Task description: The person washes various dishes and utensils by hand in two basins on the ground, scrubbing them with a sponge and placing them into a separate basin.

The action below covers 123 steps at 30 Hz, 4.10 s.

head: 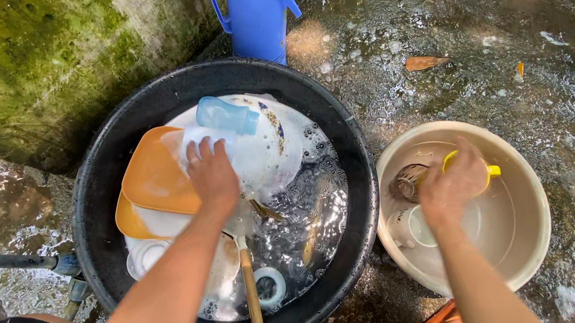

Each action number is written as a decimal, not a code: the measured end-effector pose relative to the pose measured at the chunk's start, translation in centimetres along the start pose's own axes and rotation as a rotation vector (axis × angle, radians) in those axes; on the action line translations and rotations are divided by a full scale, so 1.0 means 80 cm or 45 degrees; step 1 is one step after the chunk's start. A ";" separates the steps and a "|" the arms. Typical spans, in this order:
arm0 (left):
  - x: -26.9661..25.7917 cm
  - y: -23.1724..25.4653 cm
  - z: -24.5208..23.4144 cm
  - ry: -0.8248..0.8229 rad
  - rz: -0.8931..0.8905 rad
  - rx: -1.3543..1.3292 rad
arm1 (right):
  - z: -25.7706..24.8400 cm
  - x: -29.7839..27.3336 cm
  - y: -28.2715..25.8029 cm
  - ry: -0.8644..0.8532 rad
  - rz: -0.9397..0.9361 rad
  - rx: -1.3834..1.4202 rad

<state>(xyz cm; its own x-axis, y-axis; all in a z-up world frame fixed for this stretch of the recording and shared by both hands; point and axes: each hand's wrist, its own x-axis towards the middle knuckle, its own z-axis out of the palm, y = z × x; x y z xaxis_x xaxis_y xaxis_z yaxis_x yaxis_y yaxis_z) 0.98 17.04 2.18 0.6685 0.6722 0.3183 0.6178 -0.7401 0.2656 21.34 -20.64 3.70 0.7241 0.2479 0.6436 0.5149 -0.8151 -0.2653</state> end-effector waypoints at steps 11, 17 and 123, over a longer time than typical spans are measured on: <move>0.048 -0.053 -0.072 -0.348 0.242 -0.243 | 0.156 -0.232 -0.194 -0.642 2.025 1.502; 0.027 -0.015 -0.115 -0.526 -0.088 -0.458 | 0.098 -0.127 -0.248 -0.929 2.077 2.696; -0.197 0.052 0.134 -1.287 -1.151 -2.323 | 0.003 -0.008 -0.274 -1.724 1.542 1.428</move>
<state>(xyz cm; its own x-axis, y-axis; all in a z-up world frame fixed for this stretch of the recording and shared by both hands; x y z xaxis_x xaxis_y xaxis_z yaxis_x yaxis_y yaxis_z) -2.54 3.55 -11.47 0.8103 0.0851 -0.5797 0.2641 0.8301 0.4911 9.70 -2.84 8.92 0.3588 0.5183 -0.7763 -0.7244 -0.3699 -0.5817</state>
